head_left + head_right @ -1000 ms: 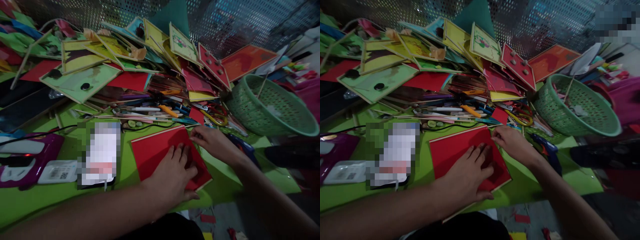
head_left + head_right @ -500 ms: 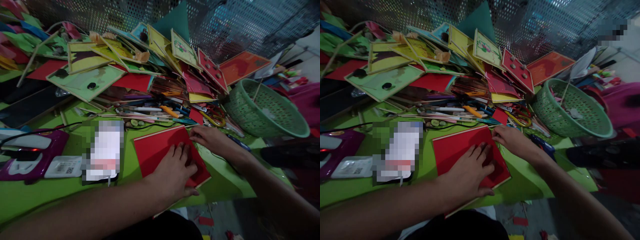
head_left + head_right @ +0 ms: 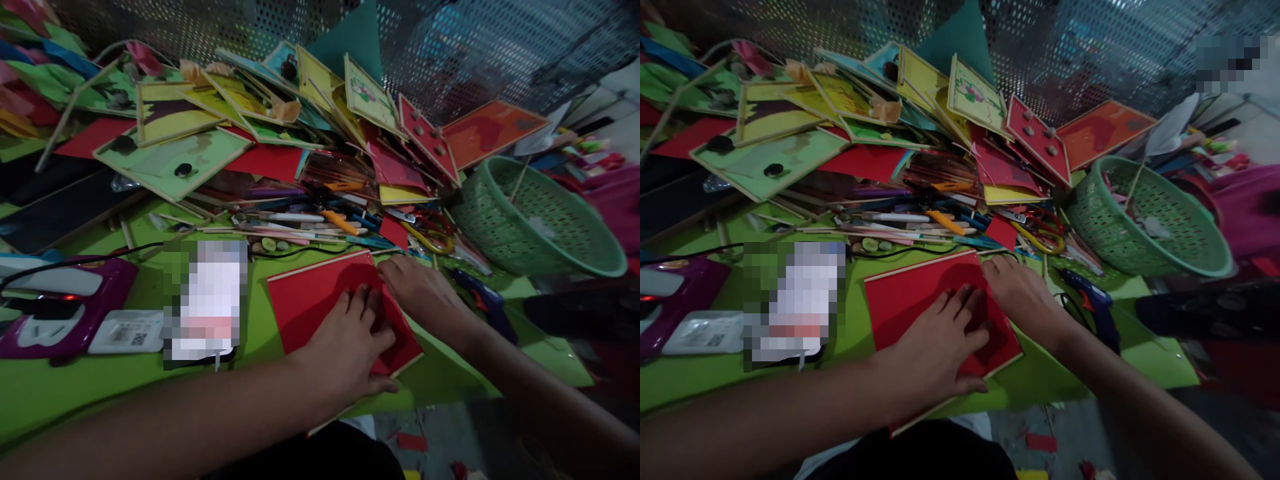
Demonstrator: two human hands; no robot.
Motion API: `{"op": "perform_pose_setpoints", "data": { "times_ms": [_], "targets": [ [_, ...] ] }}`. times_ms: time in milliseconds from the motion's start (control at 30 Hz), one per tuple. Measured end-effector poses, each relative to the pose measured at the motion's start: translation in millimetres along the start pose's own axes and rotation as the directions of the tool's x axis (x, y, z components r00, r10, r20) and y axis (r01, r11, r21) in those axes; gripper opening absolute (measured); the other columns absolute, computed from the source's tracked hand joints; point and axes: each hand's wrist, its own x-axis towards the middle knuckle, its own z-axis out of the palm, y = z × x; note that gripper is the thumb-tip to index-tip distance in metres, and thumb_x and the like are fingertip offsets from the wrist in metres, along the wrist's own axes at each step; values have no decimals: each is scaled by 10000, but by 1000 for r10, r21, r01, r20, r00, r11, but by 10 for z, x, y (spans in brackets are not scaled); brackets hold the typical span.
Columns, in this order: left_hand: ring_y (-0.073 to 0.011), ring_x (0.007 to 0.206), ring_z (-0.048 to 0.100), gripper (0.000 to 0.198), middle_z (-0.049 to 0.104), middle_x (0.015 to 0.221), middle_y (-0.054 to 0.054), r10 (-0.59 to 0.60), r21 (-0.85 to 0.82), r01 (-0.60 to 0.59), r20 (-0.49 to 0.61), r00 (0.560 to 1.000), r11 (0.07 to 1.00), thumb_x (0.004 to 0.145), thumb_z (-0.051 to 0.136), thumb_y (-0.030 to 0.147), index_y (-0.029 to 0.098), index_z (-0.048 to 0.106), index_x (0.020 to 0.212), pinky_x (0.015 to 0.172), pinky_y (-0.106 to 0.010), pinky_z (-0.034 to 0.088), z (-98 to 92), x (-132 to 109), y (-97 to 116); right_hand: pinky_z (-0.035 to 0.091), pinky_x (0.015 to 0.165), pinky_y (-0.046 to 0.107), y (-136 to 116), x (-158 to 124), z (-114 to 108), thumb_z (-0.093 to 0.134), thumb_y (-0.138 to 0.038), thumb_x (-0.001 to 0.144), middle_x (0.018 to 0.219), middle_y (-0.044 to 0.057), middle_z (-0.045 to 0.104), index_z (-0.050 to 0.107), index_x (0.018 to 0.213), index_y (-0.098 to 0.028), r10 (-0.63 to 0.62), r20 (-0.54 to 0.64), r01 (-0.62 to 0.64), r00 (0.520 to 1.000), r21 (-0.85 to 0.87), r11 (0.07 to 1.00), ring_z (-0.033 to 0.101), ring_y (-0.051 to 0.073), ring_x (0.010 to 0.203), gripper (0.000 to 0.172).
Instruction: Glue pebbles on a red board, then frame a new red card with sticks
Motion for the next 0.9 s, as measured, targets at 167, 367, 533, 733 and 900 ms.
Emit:
{"op": "perform_pose_setpoints", "data": {
  "times_ms": [167, 367, 533, 733, 900],
  "targets": [
    [-480, 1480, 399, 742, 428, 1580, -310, -5, 13, 5, 0, 1000, 1000, 870, 635, 736, 166, 629, 1345, 1151, -605, 342, 7, 7, 6, 418, 719, 356, 49, 15, 164, 432, -136, 1005, 914, 126, 685, 642, 967, -177, 22, -96, -16, 995, 58, 998, 629, 268, 839, 218],
    [-477, 1499, 371, 781, 435, 1585, -293, -23, 8, 23, 33, 999, 1000, 874, 600, 764, 166, 627, 1375, 1166, -604, 334, -8, 34, 18, 446, 726, 360, 134, 17, 333, 427, -270, 1036, 897, 107, 692, 600, 967, -212, 138, -227, -66, 964, 297, 952, 631, 254, 807, 195],
    [-470, 1499, 375, 783, 429, 1593, -287, -32, 3, 31, 37, 999, 1000, 865, 621, 756, 168, 628, 1381, 1170, -594, 340, -22, 34, 11, 468, 738, 361, 186, -2, 283, 472, -304, 1015, 889, 85, 700, 596, 944, -237, 218, -197, -111, 956, 446, 888, 649, 246, 816, 158],
    [-468, 1500, 376, 776, 439, 1590, -277, -29, -1, 29, 36, 999, 1000, 857, 625, 762, 181, 629, 1372, 1183, -594, 332, -32, 25, 1, 492, 769, 346, 260, -10, 186, 529, -343, 1018, 935, 64, 725, 651, 966, -229, 171, -81, -77, 982, 655, 752, 670, 224, 858, 175],
    [-470, 1496, 384, 724, 450, 1583, -275, -21, -4, 21, 40, 999, 1000, 877, 607, 753, 196, 649, 1337, 1176, -608, 337, -40, 20, 4, 460, 638, 306, 254, 38, 149, 643, -362, 945, 806, 20, 682, 627, 897, -233, 189, 16, -148, 982, 685, 713, 612, 188, 696, 138]
  ]
}}
